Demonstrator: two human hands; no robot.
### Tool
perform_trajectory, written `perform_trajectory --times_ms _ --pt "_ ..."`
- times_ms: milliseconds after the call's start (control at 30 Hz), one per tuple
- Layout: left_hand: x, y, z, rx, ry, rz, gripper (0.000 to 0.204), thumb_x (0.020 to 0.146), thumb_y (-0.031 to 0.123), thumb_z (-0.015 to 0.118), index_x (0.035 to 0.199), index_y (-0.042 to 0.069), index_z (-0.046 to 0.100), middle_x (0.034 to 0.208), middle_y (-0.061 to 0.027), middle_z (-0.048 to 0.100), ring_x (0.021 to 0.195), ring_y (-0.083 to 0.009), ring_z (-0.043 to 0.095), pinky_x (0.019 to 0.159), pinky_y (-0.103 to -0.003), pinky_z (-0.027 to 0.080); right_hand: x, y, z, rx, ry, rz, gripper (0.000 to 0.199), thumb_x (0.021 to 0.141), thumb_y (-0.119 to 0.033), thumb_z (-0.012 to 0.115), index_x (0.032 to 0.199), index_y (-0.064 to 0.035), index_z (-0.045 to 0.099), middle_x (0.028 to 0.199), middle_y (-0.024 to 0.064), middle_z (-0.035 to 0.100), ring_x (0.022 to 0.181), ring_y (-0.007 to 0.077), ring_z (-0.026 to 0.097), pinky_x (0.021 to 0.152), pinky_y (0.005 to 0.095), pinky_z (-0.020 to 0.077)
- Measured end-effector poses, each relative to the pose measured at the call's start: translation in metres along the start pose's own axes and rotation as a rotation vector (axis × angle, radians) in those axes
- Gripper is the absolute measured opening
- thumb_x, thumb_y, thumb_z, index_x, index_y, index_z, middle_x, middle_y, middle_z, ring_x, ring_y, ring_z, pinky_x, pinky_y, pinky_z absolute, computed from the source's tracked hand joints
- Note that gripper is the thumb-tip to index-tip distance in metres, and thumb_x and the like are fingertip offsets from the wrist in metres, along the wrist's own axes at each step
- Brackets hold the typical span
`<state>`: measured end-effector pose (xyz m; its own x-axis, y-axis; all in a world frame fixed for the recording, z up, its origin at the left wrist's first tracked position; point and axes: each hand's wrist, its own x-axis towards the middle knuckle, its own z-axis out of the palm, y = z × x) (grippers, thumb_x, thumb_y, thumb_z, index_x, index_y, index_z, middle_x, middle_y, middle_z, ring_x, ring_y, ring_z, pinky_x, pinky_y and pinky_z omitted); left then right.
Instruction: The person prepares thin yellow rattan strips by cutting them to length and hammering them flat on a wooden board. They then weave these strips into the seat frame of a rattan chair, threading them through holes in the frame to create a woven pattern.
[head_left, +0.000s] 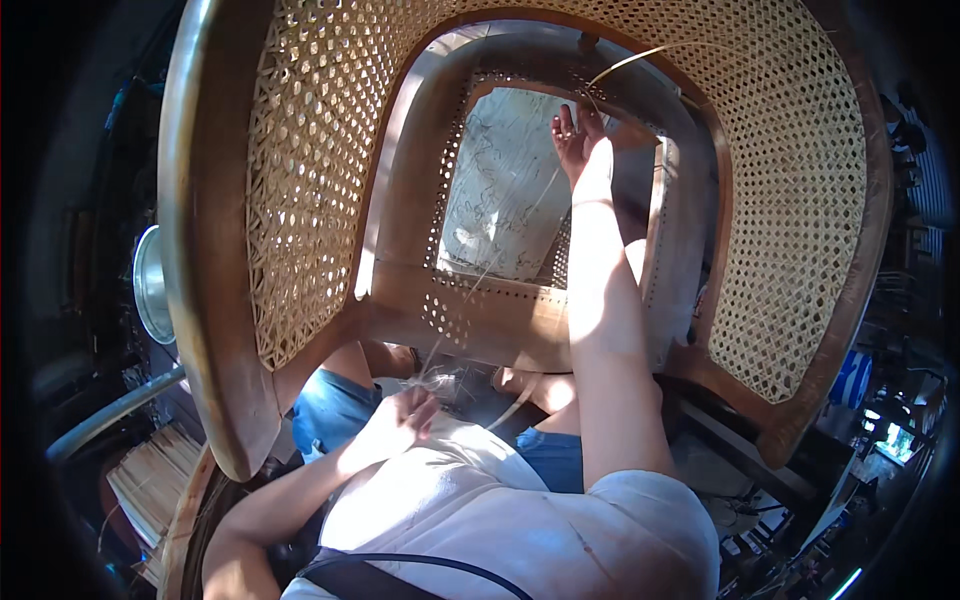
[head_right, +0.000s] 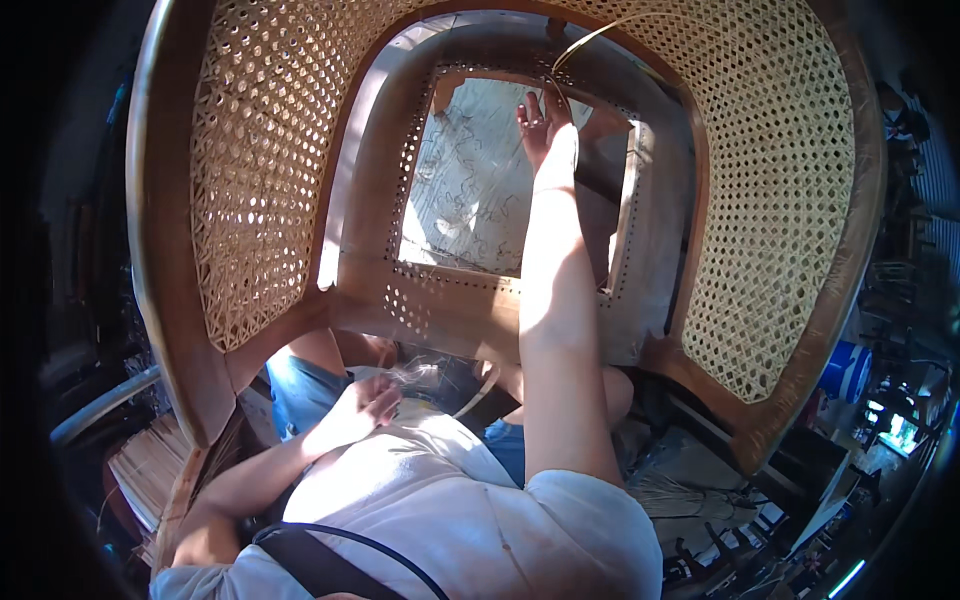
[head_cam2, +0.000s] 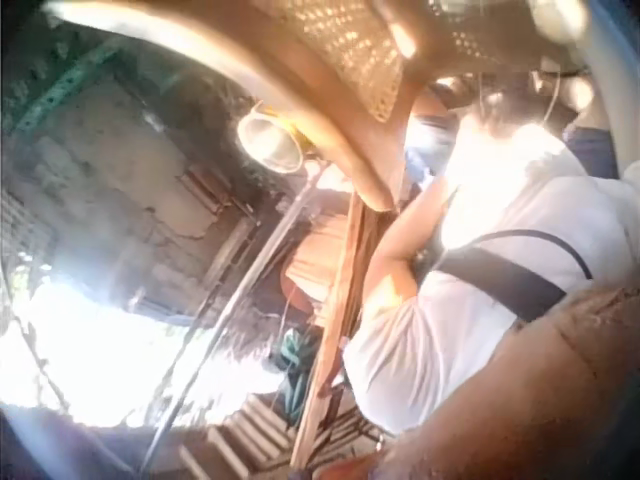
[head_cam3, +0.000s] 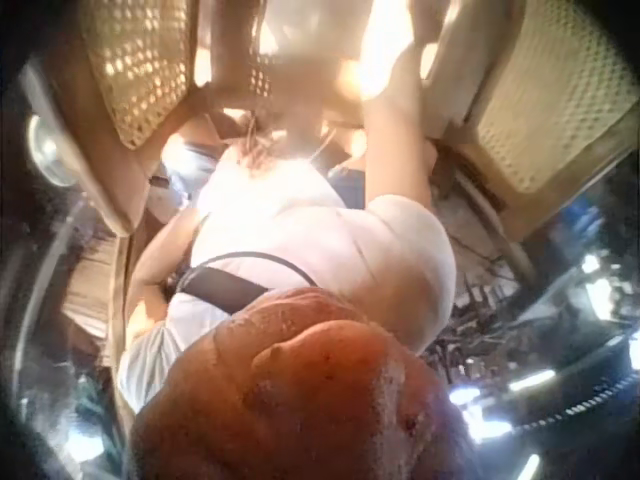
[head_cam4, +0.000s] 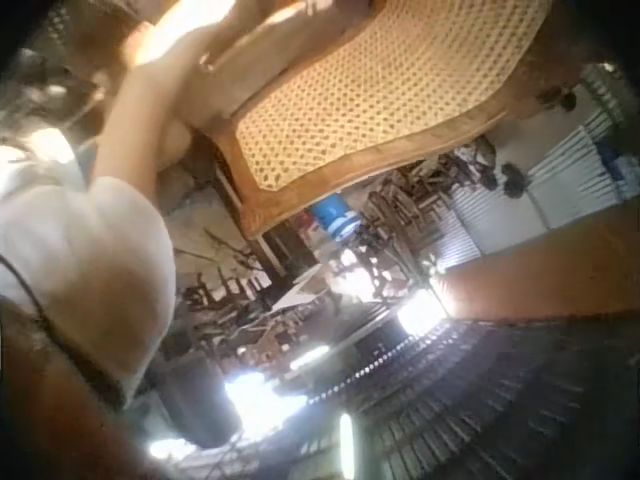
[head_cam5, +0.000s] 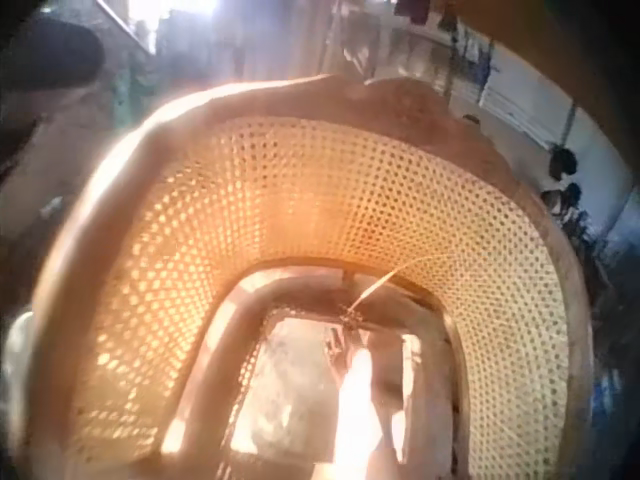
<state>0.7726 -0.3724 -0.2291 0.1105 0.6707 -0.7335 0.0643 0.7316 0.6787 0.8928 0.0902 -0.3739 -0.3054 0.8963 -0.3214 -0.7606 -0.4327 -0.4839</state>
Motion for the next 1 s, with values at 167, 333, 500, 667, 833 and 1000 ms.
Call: perform_trajectory --times_ms 167,333,500,667,833,1000 --pt "-0.034 -0.006 -0.044 -0.519 0.236 0.004 0.018 0.096 0.02 0.053 0.091 0.002 0.053 0.08 -0.0015 0.054 0.061 -0.0068 0.052 0.058 -0.022 0.047 0.021 0.009 -0.015 0.187 -0.114 -0.046 0.025 0.079 -0.006 0.068 0.102 -0.0153 0.064 0.102 -0.002 0.065 0.105 0.0208 0.056 0.088 0.0453 0.0449" --pt "-0.041 0.009 -0.032 -0.072 0.056 -0.077 0.023 0.099 0.018 0.048 0.1 -0.003 0.056 0.082 -0.0063 0.064 0.077 -0.0123 0.062 0.07 -0.025 0.05 0.029 0.033 -0.006 0.292 -0.012 -0.055 0.008 0.084 -0.007 0.061 0.088 -0.0106 0.066 0.08 0.0065 0.066 0.078 0.0196 0.063 0.081 0.0437 0.0497" --pt "-0.022 0.029 -0.04 0.054 0.006 0.03 0.021 0.097 0.013 0.048 0.103 -0.005 0.057 0.085 -0.0139 0.07 0.085 -0.018 0.069 0.076 -0.027 0.053 0.021 0.026 0.014 0.279 0.116 -0.123 0.009 0.087 -0.006 0.057 0.083 -0.0119 0.063 0.076 0.002 0.062 0.068 0.0173 0.056 0.075 0.0399 0.0482" --pt "-0.006 0.047 -0.028 0.087 -0.017 0.094 0.021 0.097 0.009 0.045 0.1 -0.007 0.058 0.084 -0.0145 0.068 0.081 -0.0187 0.069 0.075 -0.029 0.054 0.033 0.043 0.018 0.284 0.14 -0.147 0.006 0.089 -0.009 0.057 0.086 -0.0124 0.06 0.075 -0.0024 0.058 0.064 0.0137 0.05 0.072 0.0375 0.0437" --pt "0.01 0.061 -0.03 -0.074 -0.025 0.286 0.013 0.095 0.005 0.048 0.097 -0.004 0.056 0.089 -0.0131 0.067 0.088 -0.0168 0.066 0.078 -0.028 0.051 0.024 0.072 -0.079 -0.025 0.242 0.001 0.009 0.089 -0.024 0.056 0.094 -0.0172 0.059 0.086 -0.0039 0.058 0.076 0.0142 0.051 0.079 0.0422 0.042" --pt "0.0 0.065 -0.026 -0.376 -0.112 0.338 0.011 0.096 0.003 0.046 0.098 -0.004 0.054 0.091 -0.0106 0.065 0.089 -0.0148 0.064 0.083 -0.029 0.049 0.019 0.07 -0.041 -0.146 0.391 -0.02 0.023 0.091 -0.035 0.053 0.11 -0.0206 0.056 0.104 -0.0041 0.056 0.094 0.0148 0.051 0.084 0.0468 0.0397"
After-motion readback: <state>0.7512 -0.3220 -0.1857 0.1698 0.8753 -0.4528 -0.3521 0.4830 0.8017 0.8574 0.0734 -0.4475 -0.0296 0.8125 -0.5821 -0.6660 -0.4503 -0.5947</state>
